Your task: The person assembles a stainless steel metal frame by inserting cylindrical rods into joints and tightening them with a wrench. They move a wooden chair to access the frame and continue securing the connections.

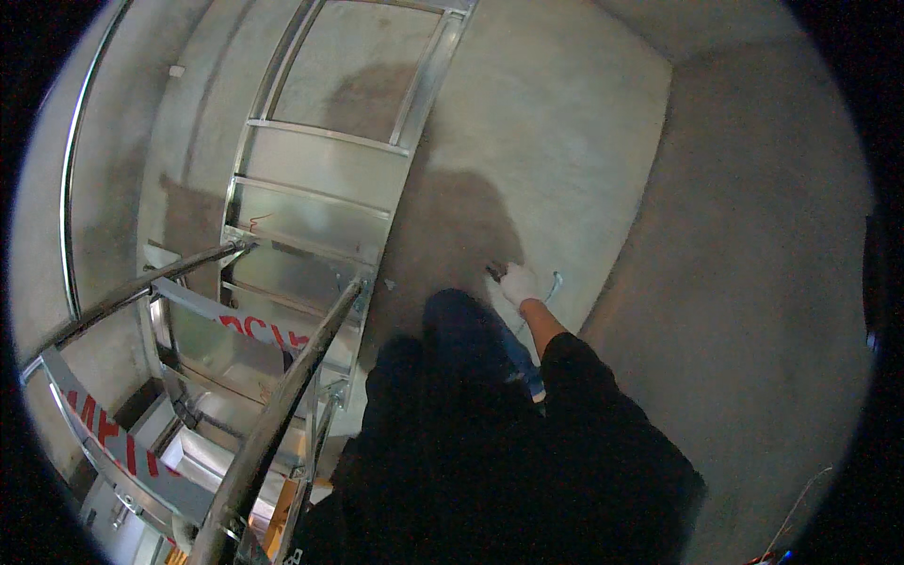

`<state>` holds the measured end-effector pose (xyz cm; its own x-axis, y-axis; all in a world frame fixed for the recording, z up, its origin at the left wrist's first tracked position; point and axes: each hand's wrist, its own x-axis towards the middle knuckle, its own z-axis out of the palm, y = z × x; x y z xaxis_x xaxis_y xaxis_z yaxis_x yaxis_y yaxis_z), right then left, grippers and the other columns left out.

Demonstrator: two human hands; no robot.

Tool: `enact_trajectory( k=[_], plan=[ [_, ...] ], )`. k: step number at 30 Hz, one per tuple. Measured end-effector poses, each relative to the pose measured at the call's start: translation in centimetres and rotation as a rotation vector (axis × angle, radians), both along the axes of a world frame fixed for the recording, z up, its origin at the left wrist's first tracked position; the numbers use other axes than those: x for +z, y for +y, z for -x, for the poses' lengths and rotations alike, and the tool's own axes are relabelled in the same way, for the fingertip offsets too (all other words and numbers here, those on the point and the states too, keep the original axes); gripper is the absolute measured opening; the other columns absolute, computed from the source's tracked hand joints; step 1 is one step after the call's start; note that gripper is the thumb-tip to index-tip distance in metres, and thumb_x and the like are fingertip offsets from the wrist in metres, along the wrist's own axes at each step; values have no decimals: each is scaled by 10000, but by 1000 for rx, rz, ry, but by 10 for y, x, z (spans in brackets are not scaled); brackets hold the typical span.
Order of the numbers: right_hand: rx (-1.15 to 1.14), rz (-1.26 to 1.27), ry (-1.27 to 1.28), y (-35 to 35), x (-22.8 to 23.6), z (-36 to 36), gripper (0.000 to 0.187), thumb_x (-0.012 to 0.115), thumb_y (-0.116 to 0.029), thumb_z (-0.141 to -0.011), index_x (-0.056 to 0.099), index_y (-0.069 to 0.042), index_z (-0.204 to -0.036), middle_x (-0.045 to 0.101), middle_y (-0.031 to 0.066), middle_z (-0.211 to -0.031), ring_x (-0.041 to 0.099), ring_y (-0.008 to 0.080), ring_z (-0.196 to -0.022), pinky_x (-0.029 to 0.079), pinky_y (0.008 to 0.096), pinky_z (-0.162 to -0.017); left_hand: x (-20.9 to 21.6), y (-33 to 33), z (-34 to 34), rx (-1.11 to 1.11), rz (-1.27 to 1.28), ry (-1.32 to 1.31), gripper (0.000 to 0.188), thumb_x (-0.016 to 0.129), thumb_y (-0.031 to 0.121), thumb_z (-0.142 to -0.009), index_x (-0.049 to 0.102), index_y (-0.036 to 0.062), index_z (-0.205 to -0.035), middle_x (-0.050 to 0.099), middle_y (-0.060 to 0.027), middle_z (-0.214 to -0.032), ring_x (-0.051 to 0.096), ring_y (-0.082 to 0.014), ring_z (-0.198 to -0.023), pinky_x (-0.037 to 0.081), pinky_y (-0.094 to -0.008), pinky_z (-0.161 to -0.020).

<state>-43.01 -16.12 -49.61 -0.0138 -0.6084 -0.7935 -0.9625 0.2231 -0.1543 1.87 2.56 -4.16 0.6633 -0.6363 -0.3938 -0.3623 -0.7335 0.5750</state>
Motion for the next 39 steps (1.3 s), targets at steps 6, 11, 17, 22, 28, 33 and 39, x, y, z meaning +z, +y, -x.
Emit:
enact_trajectory(
  k=[6,11,17,22,28,33,39],
  plan=[
    [8,-23,98,-14,-60,-13,327,469,-200,-919,599,-48,-1177,633,216,-1192,617,393,-1088,482,486,-942,-29,-4,5,59,-91,-56,421,642,293,-903,592,-42,-1152,638,-138,-1036,622,-231,-941,502,-337,-834],
    [-77,15,95,-13,-85,7,330,472,-209,-919,580,-60,-1194,600,204,-1232,604,410,-1104,498,495,-917,-41,-10,-3,46,-135,-36,398,647,278,-891,595,-37,-1130,633,-135,-1009,618,-228,-925,500,-338,-825],
    [252,-98,122,-31,-33,-24,422,630,-325,-862,560,-54,-1178,609,172,-1195,608,369,-1100,463,493,-954,-49,-18,2,28,-155,-55,372,654,260,-877,598,-30,-1103,628,-132,-978,613,-224,-906,496,-338,-814],
    [304,31,97,2,-115,-10,423,705,-338,-813,592,-50,-1102,641,167,-1127,634,358,-1033,496,460,-885,-50,-21,10,-5,-131,-63,350,659,245,-866,600,-25,-1080,624,-129,-951,609,-221,-891,494,-338,-805],
    [-396,23,-636,-66,-17,-87,386,644,-269,-826,622,3,-1099,670,103,-953,641,210,-900,506,337,-767,-13,-25,4,-197,-38,-79,324,666,227,-852,604,-19,-1054,618,-125,-919,605,-217,-872,490,-338,-795],
    [-496,-107,-1644,-127,312,-221,398,589,-141,-777,585,33,-1134,638,95,-952,620,147,-820,522,293,-767,44,-15,17,-355,130,-119,303,672,212,-841,606,-14,-1031,614,-122,-893,601,-214,-856,487,-338,-786],
    [270,-89,-2148,-64,517,-280,392,610,85,-677,546,0,-1054,663,145,-903,610,147,-714,497,271,-660,37,-34,29,-169,305,202,237,657,208,-877,662,19,-1018,675,-122,-920,654,-208,-858,506,-333,-773]
  ],
)
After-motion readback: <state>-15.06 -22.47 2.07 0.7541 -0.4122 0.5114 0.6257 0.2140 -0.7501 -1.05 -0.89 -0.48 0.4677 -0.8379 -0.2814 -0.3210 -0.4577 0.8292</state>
